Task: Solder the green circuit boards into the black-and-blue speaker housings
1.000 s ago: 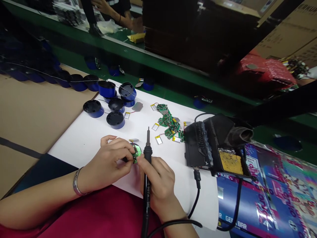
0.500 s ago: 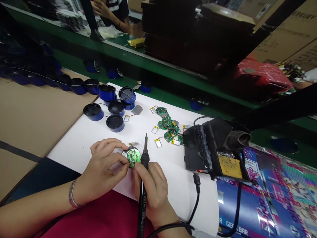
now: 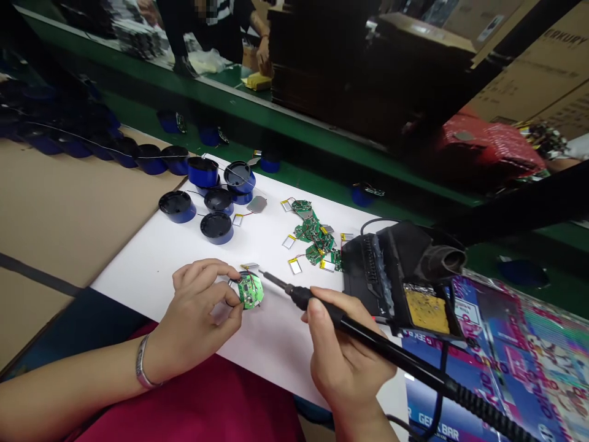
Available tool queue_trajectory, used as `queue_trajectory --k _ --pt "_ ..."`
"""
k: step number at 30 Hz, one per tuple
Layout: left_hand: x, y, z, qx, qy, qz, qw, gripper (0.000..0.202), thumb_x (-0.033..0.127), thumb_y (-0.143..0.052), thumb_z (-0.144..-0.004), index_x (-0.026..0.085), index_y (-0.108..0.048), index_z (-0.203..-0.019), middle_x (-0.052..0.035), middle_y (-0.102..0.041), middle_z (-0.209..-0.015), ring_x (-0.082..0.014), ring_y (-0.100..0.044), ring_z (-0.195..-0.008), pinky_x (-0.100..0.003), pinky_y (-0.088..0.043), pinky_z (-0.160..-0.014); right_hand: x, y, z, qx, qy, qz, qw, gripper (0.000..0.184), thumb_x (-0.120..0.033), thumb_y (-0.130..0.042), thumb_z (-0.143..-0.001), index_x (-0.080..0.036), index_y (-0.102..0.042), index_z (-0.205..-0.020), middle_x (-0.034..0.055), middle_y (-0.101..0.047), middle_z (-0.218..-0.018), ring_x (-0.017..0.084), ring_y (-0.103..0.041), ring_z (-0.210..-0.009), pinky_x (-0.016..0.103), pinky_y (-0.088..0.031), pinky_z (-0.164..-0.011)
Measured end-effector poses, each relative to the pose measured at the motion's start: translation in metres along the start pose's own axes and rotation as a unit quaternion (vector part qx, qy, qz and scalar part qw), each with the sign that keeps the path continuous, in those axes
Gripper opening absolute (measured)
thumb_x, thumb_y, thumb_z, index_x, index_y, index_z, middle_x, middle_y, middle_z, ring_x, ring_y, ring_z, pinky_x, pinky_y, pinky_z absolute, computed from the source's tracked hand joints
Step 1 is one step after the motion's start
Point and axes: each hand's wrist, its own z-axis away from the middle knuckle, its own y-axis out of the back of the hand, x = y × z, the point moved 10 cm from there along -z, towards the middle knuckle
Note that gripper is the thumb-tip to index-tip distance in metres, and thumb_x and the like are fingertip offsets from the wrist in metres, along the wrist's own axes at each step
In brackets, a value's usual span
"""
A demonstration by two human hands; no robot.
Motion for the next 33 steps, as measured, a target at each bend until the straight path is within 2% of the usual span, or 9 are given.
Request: queue_trajectory --k 3,8,18,33 --pt "-0.001 -0.002 0.000 -0.006 0.006 -0.003 1.000 0.013 0.010 -0.061 -0.075 0.020 -0.057 -0.068 -0.0048 -0.068 -0.101 -0.0270 -0.057 -0.108 -0.048 -0.032 -0.091 -0.006 -0.004 -0.004 -0.039 0.032 0.007 0.999 0.009 -0.024 -0.070 -0.083 -0.018 -0.064 -0.083 -0.0010 -0.061 -0.068 0.011 -0.058 -0.050 0.023 -0.045 -0.043" --pt "-0.002 -0.004 -0.001 -0.018 0.012 0.000 1.000 0.013 0.010 -0.060 -0.075 0.020 -0.056 -0.067 -0.0050 -0.067 -0.100 -0.0267 -0.056 -0.108 -0.047 -0.032 -0.090 -0.010 -0.023 -0.001 -0.149 0.043 -0.079 0.985 0.013 -0.013 -0.064 -0.081 -0.020 -0.054 -0.085 -0.0031 -0.056 -0.068 0.011 -0.055 -0.054 0.024 -0.044 -0.047" --pt "-0.003 -0.006 -0.004 -0.031 0.019 0.007 0.999 0.014 0.010 -0.060 -0.075 0.020 -0.056 -0.067 -0.0046 -0.067 -0.099 -0.0255 -0.056 -0.105 -0.047 -0.033 -0.089 -0.016 -0.032 -0.002 -0.188 0.052 0.004 0.981 0.012 -0.017 -0.059 -0.079 -0.022 -0.050 -0.083 -0.0027 -0.055 -0.068 0.011 -0.050 -0.053 0.025 -0.040 -0.050" --pt "-0.004 -0.009 -0.004 -0.055 0.028 0.017 0.998 0.013 0.010 -0.059 -0.075 0.019 -0.056 -0.066 -0.0047 -0.066 -0.098 -0.0252 -0.057 -0.105 -0.046 -0.033 -0.089 -0.021 -0.039 -0.005 -0.203 0.060 0.002 0.977 0.014 -0.015 -0.059 -0.078 -0.022 -0.048 -0.081 -0.0033 -0.054 -0.067 0.011 -0.050 -0.054 0.025 -0.039 -0.050"
